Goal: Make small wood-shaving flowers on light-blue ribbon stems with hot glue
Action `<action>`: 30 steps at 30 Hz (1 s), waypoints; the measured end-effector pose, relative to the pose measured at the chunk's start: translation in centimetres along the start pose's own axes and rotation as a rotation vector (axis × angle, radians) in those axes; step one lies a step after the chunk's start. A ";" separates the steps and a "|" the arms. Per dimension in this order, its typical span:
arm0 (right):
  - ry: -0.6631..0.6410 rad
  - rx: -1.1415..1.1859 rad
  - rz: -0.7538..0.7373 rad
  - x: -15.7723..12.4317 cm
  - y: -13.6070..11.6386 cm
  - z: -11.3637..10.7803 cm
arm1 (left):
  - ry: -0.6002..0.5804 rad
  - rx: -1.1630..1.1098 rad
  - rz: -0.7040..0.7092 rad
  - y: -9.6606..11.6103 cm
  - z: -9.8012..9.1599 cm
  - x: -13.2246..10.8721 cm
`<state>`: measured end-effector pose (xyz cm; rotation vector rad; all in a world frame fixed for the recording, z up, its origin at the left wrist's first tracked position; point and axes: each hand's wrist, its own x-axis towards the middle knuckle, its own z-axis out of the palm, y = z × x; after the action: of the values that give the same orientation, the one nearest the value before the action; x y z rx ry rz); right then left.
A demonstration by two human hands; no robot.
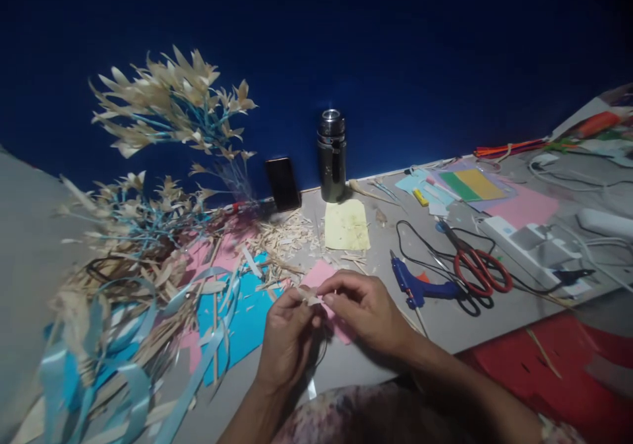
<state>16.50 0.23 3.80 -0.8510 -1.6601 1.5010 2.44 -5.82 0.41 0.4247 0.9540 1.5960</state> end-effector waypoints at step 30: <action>0.036 0.087 0.173 1.2 0.9 0.1 | -0.034 0.057 -0.051 -1.1 -0.5 0.6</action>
<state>15.81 1.27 2.98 -0.9883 -1.5152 1.6522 2.59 -5.47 -0.88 0.4621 0.9792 1.5137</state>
